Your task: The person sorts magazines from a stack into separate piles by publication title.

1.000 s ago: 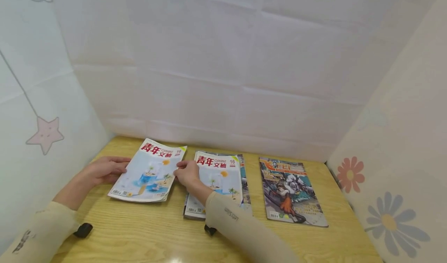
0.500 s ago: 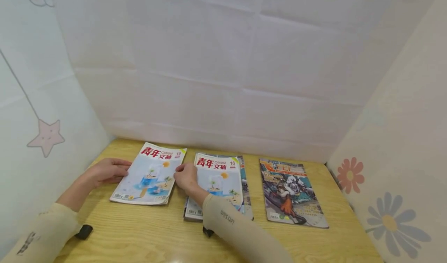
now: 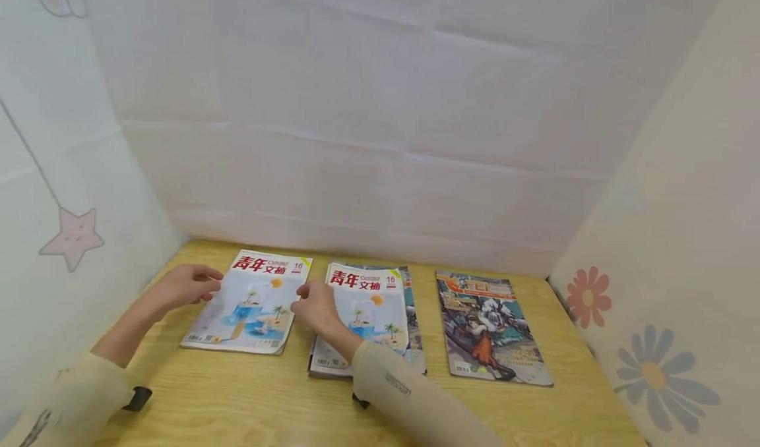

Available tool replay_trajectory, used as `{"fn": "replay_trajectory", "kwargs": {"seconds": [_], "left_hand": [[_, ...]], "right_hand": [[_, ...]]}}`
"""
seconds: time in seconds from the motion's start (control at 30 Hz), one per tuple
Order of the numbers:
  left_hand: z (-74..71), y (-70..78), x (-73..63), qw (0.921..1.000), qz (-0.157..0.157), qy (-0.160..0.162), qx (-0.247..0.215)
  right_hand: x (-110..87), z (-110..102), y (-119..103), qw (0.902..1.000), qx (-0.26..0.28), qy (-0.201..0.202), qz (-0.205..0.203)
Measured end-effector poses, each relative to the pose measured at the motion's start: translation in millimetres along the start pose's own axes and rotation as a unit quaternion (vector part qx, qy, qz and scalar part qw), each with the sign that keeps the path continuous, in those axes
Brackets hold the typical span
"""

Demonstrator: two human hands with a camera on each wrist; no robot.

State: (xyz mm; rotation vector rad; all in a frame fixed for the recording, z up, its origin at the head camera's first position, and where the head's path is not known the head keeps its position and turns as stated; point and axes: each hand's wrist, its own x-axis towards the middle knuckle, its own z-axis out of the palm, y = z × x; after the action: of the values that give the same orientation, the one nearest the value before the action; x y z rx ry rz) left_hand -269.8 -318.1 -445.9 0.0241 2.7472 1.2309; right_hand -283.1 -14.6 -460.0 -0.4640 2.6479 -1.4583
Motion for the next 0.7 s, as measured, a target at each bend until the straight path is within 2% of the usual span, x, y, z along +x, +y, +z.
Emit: {"fn": "replay_trajectory", "kwargs": {"seconds": [0.17, 0.33, 0.43, 0.7], "left_hand": [[12.0, 32.5, -11.9, 0.9986, 0.030, -0.022, -0.037], [26.1, 58.2, -22.0, 0.9961, 0.072, -0.027, -0.044], [35.0, 67.4, -24.5, 0.9947, 0.090, -0.026, -0.043], [66.7, 81.3, -26.8, 0.9918, 0.109, -0.034, -0.058]], "right_hand": [[-14.0, -16, -2, 0.9995, 0.020, 0.000, -0.026], [-25.5, -34, 0, 0.9984, 0.033, 0.011, -0.044], [-31.7, -44, 3, 0.9980, 0.030, 0.023, -0.051], [-50.0, -69, 21, 0.9946, -0.001, 0.058, -0.086]]}}
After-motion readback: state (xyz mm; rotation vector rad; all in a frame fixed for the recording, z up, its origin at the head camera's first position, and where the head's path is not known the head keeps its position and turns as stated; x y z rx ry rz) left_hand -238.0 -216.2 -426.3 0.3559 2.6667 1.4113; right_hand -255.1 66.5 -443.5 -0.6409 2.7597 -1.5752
